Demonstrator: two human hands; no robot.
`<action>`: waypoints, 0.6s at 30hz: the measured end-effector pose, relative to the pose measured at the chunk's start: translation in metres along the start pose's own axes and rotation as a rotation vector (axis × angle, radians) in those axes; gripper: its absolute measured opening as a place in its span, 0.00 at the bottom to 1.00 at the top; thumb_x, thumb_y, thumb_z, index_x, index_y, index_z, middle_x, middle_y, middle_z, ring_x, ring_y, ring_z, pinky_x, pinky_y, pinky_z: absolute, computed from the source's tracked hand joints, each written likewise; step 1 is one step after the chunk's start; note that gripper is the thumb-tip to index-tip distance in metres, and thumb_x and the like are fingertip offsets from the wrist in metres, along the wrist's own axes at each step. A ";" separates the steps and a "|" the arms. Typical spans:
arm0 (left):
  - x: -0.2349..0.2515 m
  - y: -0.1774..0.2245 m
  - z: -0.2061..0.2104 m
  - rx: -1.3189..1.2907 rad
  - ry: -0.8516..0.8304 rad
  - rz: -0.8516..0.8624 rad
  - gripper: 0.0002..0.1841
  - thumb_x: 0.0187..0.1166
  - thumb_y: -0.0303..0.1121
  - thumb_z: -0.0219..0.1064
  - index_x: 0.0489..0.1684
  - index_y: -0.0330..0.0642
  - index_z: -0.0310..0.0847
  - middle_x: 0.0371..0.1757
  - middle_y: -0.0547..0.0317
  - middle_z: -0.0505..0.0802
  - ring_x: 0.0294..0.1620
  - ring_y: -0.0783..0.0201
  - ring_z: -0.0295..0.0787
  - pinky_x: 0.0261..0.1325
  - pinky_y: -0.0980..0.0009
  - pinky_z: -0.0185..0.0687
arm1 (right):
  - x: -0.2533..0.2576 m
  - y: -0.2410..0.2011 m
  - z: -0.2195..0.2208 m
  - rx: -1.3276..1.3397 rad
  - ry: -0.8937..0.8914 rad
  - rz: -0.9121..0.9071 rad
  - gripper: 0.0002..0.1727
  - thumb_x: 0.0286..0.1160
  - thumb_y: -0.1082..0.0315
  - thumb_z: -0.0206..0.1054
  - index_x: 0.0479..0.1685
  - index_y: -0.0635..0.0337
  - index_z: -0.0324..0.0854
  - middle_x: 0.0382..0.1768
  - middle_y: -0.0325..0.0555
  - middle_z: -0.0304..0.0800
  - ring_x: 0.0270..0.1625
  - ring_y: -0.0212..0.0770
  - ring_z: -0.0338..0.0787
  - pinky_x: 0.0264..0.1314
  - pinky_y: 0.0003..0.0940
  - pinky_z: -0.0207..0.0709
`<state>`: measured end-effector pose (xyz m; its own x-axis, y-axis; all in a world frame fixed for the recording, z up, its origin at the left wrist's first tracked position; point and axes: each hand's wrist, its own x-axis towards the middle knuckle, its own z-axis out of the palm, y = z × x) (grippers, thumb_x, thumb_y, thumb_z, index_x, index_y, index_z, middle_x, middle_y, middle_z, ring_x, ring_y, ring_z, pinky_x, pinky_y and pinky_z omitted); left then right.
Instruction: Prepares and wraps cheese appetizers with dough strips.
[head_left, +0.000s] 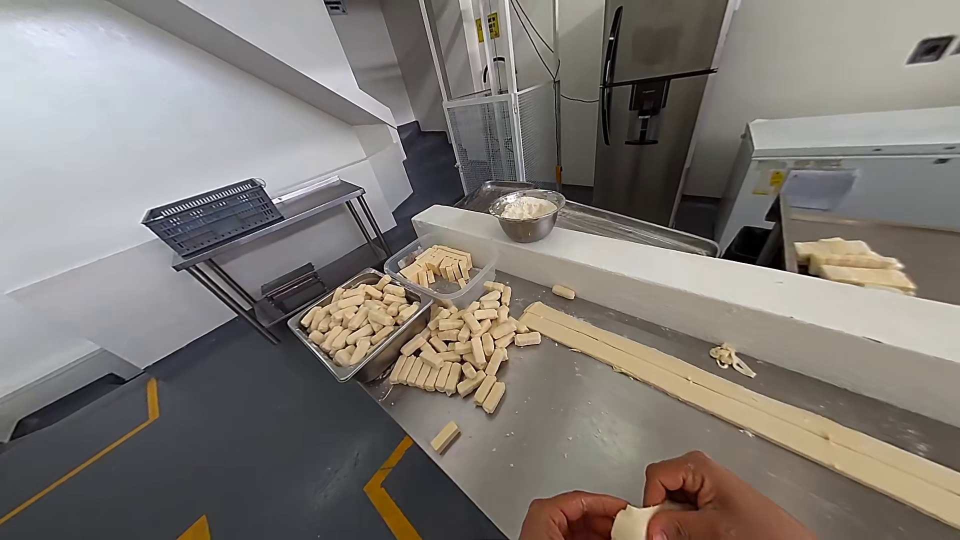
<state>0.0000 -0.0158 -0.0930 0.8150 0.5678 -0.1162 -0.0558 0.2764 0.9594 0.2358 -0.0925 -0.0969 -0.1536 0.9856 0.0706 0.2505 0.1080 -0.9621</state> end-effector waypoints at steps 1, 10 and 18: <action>0.000 0.000 0.001 -0.006 0.027 -0.004 0.14 0.74 0.17 0.67 0.58 0.27 0.85 0.47 0.60 0.97 0.48 0.72 0.94 0.59 0.70 0.88 | 0.001 0.000 0.001 -0.013 0.020 0.023 0.13 0.68 0.57 0.79 0.27 0.56 0.87 0.17 0.24 0.79 0.19 0.15 0.72 0.22 0.15 0.62; 0.003 -0.005 -0.004 0.011 0.092 0.034 0.17 0.73 0.17 0.68 0.61 0.25 0.84 0.50 0.57 0.96 0.49 0.71 0.93 0.60 0.70 0.88 | 0.004 0.004 0.012 -0.033 0.043 0.079 0.15 0.69 0.57 0.78 0.26 0.59 0.86 0.17 0.26 0.79 0.20 0.16 0.72 0.23 0.16 0.63; 0.030 -0.038 0.011 -0.174 0.096 -0.221 0.33 0.94 0.50 0.23 0.39 0.43 0.76 0.32 0.66 0.88 0.37 0.74 0.85 0.48 0.71 0.82 | 0.020 -0.037 0.069 -0.658 -0.043 0.243 0.19 0.83 0.64 0.65 0.36 0.77 0.87 0.38 0.71 0.91 0.46 0.72 0.92 0.49 0.71 0.80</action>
<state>0.0324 -0.0180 -0.1304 0.7603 0.5475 -0.3497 0.0123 0.5260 0.8504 0.1579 -0.0853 -0.0781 -0.0544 0.9872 -0.1502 0.8069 -0.0451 -0.5890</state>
